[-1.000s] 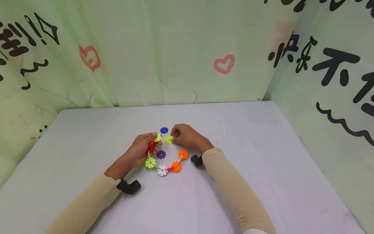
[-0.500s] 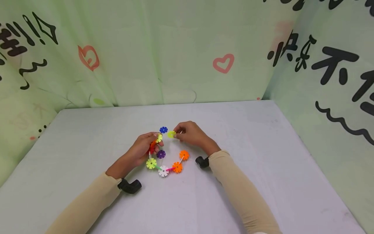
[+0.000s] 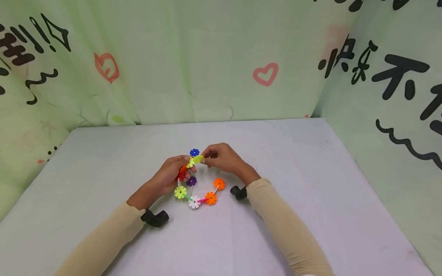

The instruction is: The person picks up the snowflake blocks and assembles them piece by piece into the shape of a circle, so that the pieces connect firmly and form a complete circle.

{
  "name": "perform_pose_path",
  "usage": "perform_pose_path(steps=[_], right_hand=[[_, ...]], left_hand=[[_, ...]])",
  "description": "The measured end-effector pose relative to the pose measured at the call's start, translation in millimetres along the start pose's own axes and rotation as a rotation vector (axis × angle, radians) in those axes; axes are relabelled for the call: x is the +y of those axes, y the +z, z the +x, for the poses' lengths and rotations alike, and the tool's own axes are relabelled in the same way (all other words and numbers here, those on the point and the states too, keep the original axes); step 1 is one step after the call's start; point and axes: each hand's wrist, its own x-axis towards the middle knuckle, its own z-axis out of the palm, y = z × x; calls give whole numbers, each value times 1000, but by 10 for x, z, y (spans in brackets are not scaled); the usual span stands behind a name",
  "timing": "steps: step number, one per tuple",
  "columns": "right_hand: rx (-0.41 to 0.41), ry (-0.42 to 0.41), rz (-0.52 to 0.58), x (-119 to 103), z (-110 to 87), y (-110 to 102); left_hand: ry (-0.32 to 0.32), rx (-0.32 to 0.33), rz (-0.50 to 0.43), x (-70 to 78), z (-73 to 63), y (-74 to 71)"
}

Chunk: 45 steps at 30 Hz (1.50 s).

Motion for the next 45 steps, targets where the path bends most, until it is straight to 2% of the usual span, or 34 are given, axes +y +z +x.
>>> perform_pose_path(steps=[5, 14, 18, 22, 24, 27, 31, 34, 38, 42, 45], right_hand=[[0, -22, 17, 4, 1, 42], [33, -14, -53, -68, -14, 78], [-17, -5, -95, -105, -8, 65], [-103, 12, -218, -100, 26, 23], [-134, 23, -273, -77, 68, -3], [-120, 67, -299, -45, 153, -38], [-56, 107, -280, -35, 275, -68], [-33, 122, -265, -31, 360, -59], [-44, 154, -256, -7, 454, 0], [-54, 161, -292, 24, 540, 94], [-46, 179, -329, 22, 589, 167]], left_hand=[[-6, 7, 0, 8, -3, 10], [9, -10, 46, 11, 7, 9], [19, 6, 69, -1, 8, 23], [42, 4, 35, -19, 10, 49], [33, 8, 9, -19, 5, 51], [-3, 41, 19, -15, -1, 27], [-46, 67, 34, 0, -3, -15], [-49, 48, 14, 2, -3, -32], [-56, 7, -8, -25, -4, -46], [-65, 14, -23, -49, -15, -65], [-50, 20, 0, -56, -17, -77]])
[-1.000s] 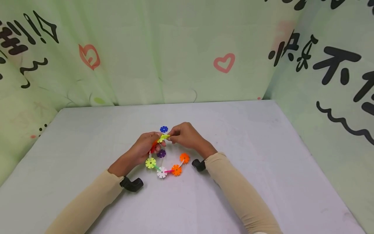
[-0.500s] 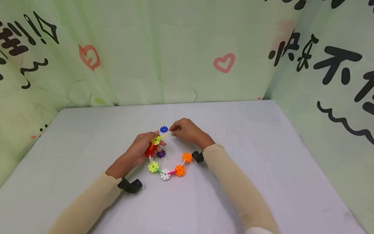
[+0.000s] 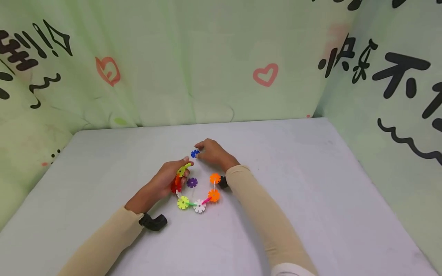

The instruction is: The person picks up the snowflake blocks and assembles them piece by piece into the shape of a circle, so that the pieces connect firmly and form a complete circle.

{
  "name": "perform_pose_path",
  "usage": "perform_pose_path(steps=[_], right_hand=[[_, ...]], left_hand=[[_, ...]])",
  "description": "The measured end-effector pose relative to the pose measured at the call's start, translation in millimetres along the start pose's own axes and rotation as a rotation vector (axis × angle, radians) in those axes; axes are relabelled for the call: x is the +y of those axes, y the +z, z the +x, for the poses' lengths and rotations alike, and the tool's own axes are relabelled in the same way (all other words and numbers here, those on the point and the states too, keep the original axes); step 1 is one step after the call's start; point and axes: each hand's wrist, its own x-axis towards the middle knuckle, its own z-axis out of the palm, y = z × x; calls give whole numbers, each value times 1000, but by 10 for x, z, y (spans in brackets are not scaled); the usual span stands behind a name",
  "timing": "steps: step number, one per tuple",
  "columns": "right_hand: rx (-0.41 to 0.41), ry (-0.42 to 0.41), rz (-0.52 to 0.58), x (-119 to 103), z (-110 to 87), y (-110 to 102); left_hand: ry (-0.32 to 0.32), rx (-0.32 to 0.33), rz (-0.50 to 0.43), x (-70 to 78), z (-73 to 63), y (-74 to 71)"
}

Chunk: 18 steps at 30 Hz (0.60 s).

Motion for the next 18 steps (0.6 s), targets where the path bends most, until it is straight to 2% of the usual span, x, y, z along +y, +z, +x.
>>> perform_pose_path(steps=[7, 18], right_hand=[[-16, 9, -89, -122, 41, 80], [-55, -28, 20, 33, -94, -62]], left_hand=[[25, -29, 28, -17, -2, -7], [21, -42, 19, 7, 20, -13]])
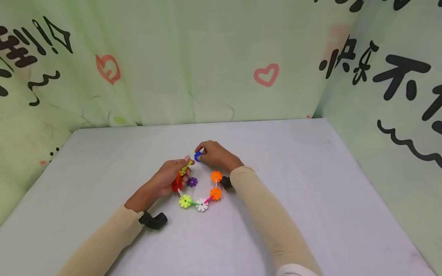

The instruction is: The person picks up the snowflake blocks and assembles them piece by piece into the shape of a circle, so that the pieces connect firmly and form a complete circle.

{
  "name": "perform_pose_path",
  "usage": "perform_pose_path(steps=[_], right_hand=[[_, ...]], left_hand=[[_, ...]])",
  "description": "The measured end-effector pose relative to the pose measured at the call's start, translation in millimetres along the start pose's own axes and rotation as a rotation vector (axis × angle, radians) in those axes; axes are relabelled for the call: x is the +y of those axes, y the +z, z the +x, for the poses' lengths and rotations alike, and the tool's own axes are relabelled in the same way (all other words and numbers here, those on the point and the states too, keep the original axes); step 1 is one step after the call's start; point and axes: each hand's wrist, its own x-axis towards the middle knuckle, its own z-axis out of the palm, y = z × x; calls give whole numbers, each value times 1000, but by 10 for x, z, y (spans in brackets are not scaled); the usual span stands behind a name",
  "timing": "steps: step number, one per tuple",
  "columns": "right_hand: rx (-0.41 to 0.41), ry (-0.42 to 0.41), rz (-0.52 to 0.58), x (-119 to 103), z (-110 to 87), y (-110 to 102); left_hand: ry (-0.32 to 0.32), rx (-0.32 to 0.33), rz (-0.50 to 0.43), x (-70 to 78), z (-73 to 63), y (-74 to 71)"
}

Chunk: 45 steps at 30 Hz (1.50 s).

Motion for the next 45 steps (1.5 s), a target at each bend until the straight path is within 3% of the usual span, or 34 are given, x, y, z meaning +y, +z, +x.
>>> perform_pose_path(steps=[9, 15, 25, 33, 40, 45], right_hand=[[28, -72, 259, 133, -212, -78], [-22, -128, 409, 62, -351, -108], [-7, -114, 465, 17, -390, -101], [-13, -143, 428, -5, -418, -88], [-8, -168, 428, -62, -441, -55], [11, -179, 407, -88, -463, -34]], left_hand=[[-20, -4, -40, 29, 11, 20], [-33, -10, -36, 27, 21, 49], [-15, 8, -39, 30, 35, 62], [16, -4, -42, 8, 36, 39], [7, -16, -16, 37, 12, 50], [2, 10, -16, 52, 4, 84]])
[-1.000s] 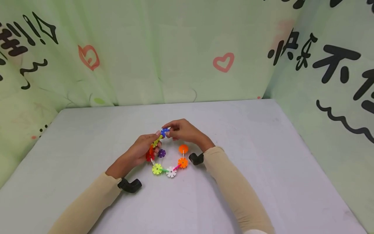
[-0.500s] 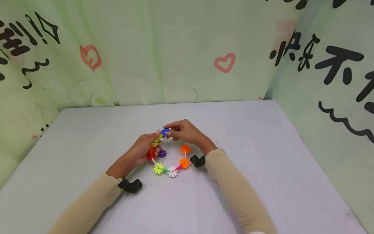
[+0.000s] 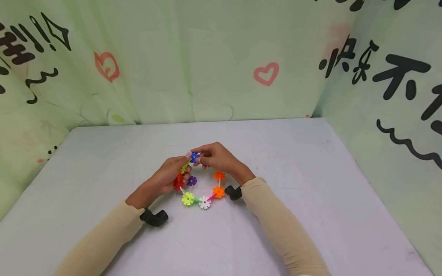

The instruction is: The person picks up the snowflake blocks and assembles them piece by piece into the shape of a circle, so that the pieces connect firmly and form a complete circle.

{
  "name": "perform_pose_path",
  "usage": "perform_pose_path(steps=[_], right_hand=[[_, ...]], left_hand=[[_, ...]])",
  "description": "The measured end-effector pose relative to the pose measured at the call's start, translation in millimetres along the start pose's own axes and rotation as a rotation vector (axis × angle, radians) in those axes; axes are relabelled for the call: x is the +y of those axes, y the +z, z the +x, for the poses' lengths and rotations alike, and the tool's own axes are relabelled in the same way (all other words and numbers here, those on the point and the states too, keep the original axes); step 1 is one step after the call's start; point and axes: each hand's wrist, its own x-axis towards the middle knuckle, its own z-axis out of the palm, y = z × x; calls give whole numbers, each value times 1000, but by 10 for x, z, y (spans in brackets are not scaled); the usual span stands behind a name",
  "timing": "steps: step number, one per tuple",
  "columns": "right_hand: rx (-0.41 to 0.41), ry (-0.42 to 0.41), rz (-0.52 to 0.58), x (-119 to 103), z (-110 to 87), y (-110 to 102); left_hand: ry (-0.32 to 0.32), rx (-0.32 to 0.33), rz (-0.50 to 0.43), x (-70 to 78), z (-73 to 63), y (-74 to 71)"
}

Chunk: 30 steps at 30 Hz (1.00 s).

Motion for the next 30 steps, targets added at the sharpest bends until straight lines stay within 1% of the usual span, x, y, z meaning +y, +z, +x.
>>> perform_pose_path(steps=[5, 6, 9, 11, 14, 16, 21, 26, 30], right_hand=[[4, -21, -69, 28, -23, 30], [11, -17, -94, 36, -31, 34], [31, 5, -161, 62, -53, 42], [23, 16, -205, 80, -59, 46], [-12, 19, -258, 86, -53, 78], [-44, 3, -305, 72, -44, 120], [-107, -23, -423, 23, -26, 235], [-183, -17, -545, 34, -4, 315], [-206, -24, -610, 1, -7, 357]], left_hand=[[-13, 34, -50, -11, 16, 39], [-4, 38, -54, -11, 18, 36], [21, 67, -44, -10, 17, -4], [28, 83, -38, -16, 7, -60], [22, 88, -44, -43, -11, -137], [16, 83, -47, -59, -20, -170], [18, 85, -44, -61, -39, -181], [18, 83, -32, -42, -57, -185], [13, 77, -33, -46, -61, -199]])
